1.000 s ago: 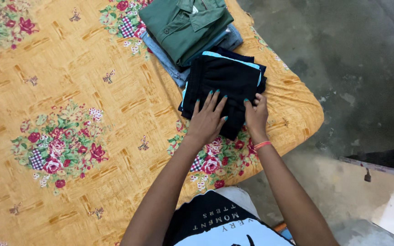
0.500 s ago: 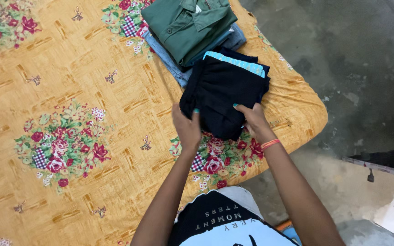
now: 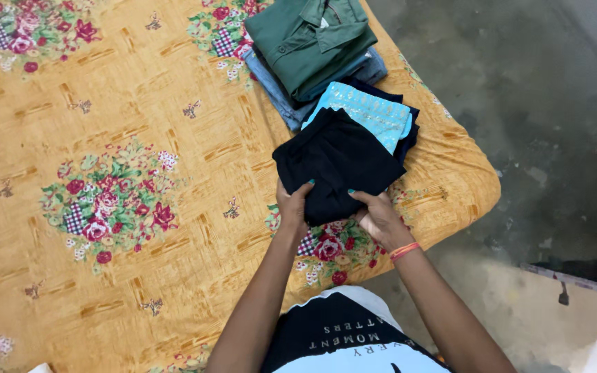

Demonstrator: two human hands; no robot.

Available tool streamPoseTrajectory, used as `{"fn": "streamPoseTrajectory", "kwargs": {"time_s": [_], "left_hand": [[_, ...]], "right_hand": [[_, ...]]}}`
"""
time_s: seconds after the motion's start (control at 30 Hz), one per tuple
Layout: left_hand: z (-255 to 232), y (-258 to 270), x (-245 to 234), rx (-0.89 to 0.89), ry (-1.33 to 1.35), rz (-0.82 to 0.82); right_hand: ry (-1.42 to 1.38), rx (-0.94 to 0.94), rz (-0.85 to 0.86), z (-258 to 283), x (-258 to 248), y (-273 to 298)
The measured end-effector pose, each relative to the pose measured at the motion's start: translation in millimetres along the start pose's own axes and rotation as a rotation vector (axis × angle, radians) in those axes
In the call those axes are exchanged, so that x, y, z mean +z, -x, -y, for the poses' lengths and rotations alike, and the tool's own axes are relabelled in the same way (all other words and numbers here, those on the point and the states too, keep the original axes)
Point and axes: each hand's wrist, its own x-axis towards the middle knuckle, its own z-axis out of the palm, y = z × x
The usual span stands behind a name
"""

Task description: The person smooths a floral bedsheet over a bed and then organizes various stacks of folded clothes by moving and stacking them on the bed.

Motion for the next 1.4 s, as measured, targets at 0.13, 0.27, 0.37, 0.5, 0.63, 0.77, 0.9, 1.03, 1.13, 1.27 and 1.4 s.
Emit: {"fn": "streamPoseTrajectory", "kwargs": {"time_s": [0.13,0.27,0.37,0.5,0.63,0.77,0.9,1.03,1.13,1.27,1.4], "left_hand": [[-15,13,-27,0.141,-0.137,-0.023],[-34,31,-63,0.13,-0.05,-0.046],[-47,43,-96,0.175,-0.078,-0.097],[-66,73,-150,0.174,0.002,-0.143],[-90,106,-213,0.22,0.06,-0.228],[-111,140,-286,0.318,0.1,-0.328],[-125,177,-361,0.406,0.108,-0.45],[-138,211,-432,0.422,0.164,-0.62],[-144,238,-483,0.465,0.193,-0.717],[-157,271,-542,0.495,0.266,-0.805],[-173,308,-588,0.544,0.329,-0.942]], "right_hand": [[-0.261,0.001,0.177,16,6,14],[-0.137,0.022,0.094,8,26,22],[0.1,-0.016,0.157,-15,47,29],[0.251,0.04,0.103,-56,79,38],[0.327,0.069,0.256,-108,119,50],[0.504,0.151,0.272,-163,171,65],[0.549,0.243,0.446,-222,231,86],[0.636,0.293,0.585,-286,291,106],[0.71,0.342,0.703,-333,331,121],[0.812,0.392,0.846,-391,381,143],[0.969,0.399,0.954,-457,426,163]]}}
